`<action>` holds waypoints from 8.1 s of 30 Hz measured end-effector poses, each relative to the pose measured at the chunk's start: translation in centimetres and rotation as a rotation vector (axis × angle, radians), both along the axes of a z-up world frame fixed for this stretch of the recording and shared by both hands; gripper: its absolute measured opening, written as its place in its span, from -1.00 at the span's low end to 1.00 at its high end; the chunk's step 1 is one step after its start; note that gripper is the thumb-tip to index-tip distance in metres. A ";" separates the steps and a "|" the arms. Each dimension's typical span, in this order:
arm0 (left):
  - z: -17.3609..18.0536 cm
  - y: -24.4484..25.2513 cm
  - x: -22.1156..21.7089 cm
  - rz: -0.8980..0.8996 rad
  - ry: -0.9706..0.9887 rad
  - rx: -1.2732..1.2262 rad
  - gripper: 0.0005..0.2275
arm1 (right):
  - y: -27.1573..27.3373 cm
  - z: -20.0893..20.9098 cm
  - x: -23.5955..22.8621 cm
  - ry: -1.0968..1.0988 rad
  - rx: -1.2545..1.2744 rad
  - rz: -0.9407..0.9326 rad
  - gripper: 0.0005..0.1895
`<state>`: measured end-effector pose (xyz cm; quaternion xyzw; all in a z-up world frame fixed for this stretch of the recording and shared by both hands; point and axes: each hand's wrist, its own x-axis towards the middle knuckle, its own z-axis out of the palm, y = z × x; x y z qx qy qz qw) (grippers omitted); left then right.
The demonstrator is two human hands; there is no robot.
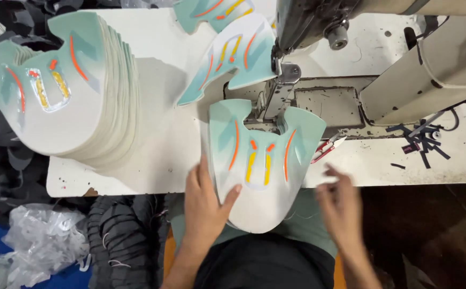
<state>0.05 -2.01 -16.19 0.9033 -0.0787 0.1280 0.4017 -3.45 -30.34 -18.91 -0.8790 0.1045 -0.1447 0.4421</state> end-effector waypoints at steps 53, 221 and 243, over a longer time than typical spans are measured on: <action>1.9 0.1 -3.3 0.246 0.724 -1.452 -0.52 | 5.4 3.0 19.8 0.255 0.958 0.334 -0.53; 1.2 0.1 15.4 0.029 -0.011 -1.132 -0.61 | 6.9 2.6 17.9 0.047 0.829 0.310 -0.68; 0.4 -5.4 18.0 0.267 -0.337 -1.113 -0.70 | 7.1 3.2 19.2 0.053 0.887 0.326 -0.60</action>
